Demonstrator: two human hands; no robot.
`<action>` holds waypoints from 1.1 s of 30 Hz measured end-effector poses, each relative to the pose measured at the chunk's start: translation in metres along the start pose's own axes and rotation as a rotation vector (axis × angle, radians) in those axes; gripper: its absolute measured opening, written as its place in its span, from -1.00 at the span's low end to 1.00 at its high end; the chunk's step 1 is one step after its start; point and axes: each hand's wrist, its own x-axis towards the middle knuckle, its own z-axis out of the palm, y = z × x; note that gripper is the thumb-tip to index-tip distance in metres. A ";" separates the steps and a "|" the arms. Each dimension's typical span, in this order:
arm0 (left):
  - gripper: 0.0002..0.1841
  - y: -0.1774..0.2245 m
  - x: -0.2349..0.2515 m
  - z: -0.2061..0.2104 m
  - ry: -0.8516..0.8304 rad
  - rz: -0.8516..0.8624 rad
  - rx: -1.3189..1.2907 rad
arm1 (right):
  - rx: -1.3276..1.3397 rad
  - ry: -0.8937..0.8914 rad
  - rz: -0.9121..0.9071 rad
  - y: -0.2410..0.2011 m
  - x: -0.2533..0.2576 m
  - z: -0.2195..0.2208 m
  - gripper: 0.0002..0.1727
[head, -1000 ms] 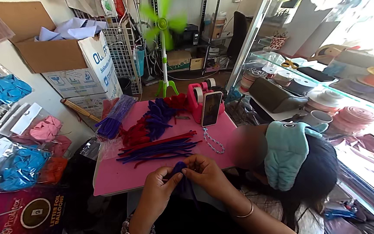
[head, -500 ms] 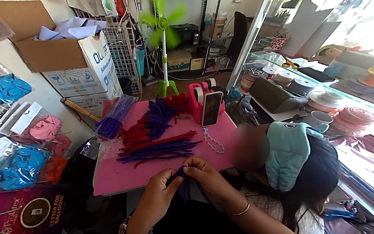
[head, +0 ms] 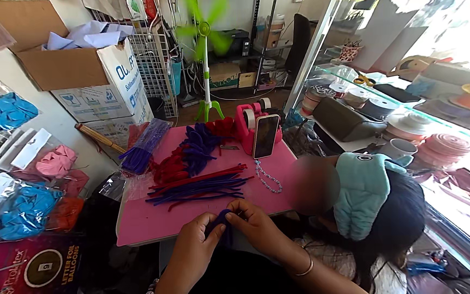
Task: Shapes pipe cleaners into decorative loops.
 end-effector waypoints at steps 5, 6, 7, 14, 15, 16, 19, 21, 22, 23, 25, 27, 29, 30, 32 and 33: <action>-0.79 0.004 -0.003 0.000 0.021 0.008 -0.031 | -0.151 0.070 -0.088 0.001 0.000 0.002 -0.79; -0.80 0.005 -0.004 -0.001 0.021 0.003 -0.050 | -0.194 0.073 -0.116 0.002 0.001 0.002 -0.78; -0.81 0.006 -0.004 -0.002 0.017 -0.007 -0.073 | -0.233 0.077 -0.149 0.003 0.002 0.001 -0.77; -0.72 0.002 -0.003 -0.005 0.000 0.044 -0.149 | -0.148 0.020 -0.131 0.001 0.004 -0.003 -0.79; -0.71 -0.001 -0.001 -0.003 0.042 0.098 -0.100 | -0.105 0.016 -0.107 0.000 0.005 -0.003 -0.81; -0.68 -0.003 0.001 -0.001 0.097 0.145 -0.048 | -0.071 0.018 -0.086 -0.001 0.005 -0.003 -0.83; -0.67 -0.006 0.006 0.007 0.271 0.273 0.045 | -0.031 0.044 -0.051 -0.004 0.005 0.000 -0.85; -0.72 -0.008 0.009 0.010 0.320 0.328 0.040 | -0.018 0.051 -0.056 -0.005 0.005 0.001 -0.85; -0.75 -0.007 0.009 0.011 0.319 0.324 0.026 | -0.017 0.051 -0.057 -0.005 0.005 0.001 -0.84; -0.77 -0.006 0.008 0.010 0.299 0.295 -0.006 | -0.019 0.047 -0.056 -0.006 0.005 0.001 -0.85; -0.83 -0.003 0.007 0.006 0.231 0.223 -0.104 | -0.015 0.037 -0.054 -0.007 0.005 0.000 -0.86; -0.85 -0.003 0.007 0.005 0.197 0.197 -0.165 | -0.001 0.019 -0.042 -0.008 0.005 -0.001 -0.86; -0.83 -0.005 0.008 0.008 0.211 0.205 -0.161 | 0.026 0.013 -0.013 -0.010 0.005 0.000 -0.87; -0.82 -0.005 0.007 0.010 0.220 0.208 -0.145 | 0.044 0.018 -0.001 -0.010 0.006 0.000 -0.87; -0.78 -0.004 0.006 0.014 0.223 0.206 -0.117 | 0.064 0.043 0.002 -0.009 0.007 0.002 -0.87; -0.78 -0.004 0.006 0.014 0.218 0.200 -0.109 | 0.067 0.053 -0.003 -0.008 0.008 0.003 -0.88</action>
